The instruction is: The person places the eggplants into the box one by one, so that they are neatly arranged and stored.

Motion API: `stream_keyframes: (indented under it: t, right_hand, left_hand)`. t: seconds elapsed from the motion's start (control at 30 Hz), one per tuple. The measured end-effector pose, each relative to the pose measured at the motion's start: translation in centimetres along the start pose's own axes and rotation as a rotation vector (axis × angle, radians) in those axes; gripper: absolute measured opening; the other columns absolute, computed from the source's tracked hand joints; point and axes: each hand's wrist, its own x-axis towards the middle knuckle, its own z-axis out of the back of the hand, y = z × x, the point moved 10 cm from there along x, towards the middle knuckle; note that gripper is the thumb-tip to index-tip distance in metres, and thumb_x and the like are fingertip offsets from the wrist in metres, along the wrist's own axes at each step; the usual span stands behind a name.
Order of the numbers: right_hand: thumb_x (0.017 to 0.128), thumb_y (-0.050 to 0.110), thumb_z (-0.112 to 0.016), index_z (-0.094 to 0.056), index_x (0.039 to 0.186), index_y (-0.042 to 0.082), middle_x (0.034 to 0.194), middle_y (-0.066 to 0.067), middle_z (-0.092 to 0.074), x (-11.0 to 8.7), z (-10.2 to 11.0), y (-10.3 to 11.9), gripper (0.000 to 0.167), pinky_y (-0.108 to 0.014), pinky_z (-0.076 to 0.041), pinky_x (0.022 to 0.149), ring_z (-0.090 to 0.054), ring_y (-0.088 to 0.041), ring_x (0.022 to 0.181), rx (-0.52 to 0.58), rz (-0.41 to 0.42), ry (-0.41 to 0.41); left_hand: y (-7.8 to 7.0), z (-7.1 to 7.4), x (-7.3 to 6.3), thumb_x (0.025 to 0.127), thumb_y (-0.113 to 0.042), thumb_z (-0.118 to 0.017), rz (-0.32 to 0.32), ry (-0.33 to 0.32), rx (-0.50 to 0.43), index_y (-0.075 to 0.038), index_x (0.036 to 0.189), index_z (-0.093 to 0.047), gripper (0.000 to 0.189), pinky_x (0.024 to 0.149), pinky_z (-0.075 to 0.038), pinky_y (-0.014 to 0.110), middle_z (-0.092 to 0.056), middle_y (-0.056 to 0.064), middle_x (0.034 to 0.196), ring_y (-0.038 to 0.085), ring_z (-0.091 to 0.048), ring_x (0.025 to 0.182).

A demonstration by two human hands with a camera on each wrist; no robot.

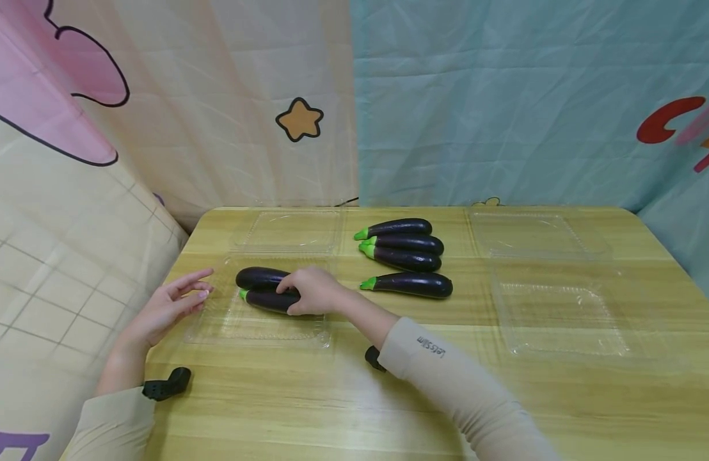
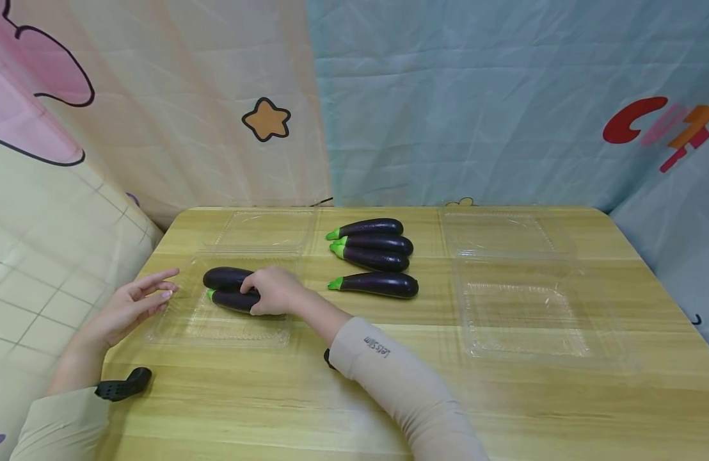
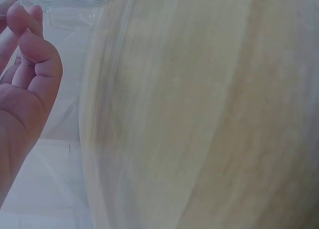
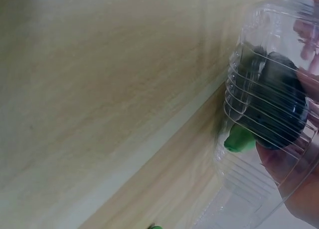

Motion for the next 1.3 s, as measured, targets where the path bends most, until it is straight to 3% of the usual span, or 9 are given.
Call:
stream_keyframes:
  t: [0.23, 0.7, 1.1, 1.3]
  right_hand:
    - [0.082, 0.019, -0.073, -0.065, 0.118, 0.015, 0.119, 0.001, -0.062, 0.03, -0.38, 0.05, 0.037, -0.025, -0.044, 0.088, -0.055, -0.016, 0.112, -0.028, -0.008, -0.011]
    - [0.084, 0.017, -0.071, -0.063, 0.121, 0.014, 0.122, 0.001, -0.061, -0.09, -0.41, -0.03, 0.038, -0.026, -0.047, 0.086, -0.056, -0.017, 0.112, -0.066, -0.022, -0.021]
    - [0.082, 0.012, -0.072, -0.066, 0.117, 0.013, 0.119, 0.000, -0.062, -0.06, -0.12, -0.17, 0.036, -0.024, -0.046, 0.088, -0.056, -0.015, 0.112, -0.028, -0.019, -0.057]
    - [0.082, 0.011, -0.072, -0.066, 0.116, 0.010, 0.117, -0.003, -0.063, -0.46, 0.49, -0.37, 0.035, -0.023, -0.044, 0.089, -0.056, -0.015, 0.110, 0.091, -0.029, -0.083]
  left_hand:
    - [0.07, 0.02, -0.04, 0.096, -0.004, -0.050, 0.004, -0.004, 0.003, -0.004, 0.139, -0.041, 0.044, 0.067, -0.048, 0.017, -0.058, 0.001, 0.104, 0.005, -0.056, 0.078]
    - [-0.32, -0.18, 0.11, 0.096, 0.000, -0.048, -0.007, 0.001, -0.029, -0.012, 0.136, -0.048, 0.042, 0.067, -0.047, 0.017, -0.059, 0.000, 0.104, 0.006, -0.055, 0.079]
    - [-0.08, -0.10, 0.03, 0.096, -0.001, -0.049, 0.003, 0.001, -0.023, -0.013, 0.136, -0.048, 0.042, 0.068, -0.048, 0.018, -0.059, 0.000, 0.104, 0.006, -0.056, 0.080]
    - [0.10, -0.17, -0.08, 0.096, -0.002, -0.049, 0.017, -0.004, -0.041, -0.015, 0.135, -0.050, 0.041, 0.069, -0.048, 0.018, -0.058, -0.001, 0.104, 0.007, -0.057, 0.082]
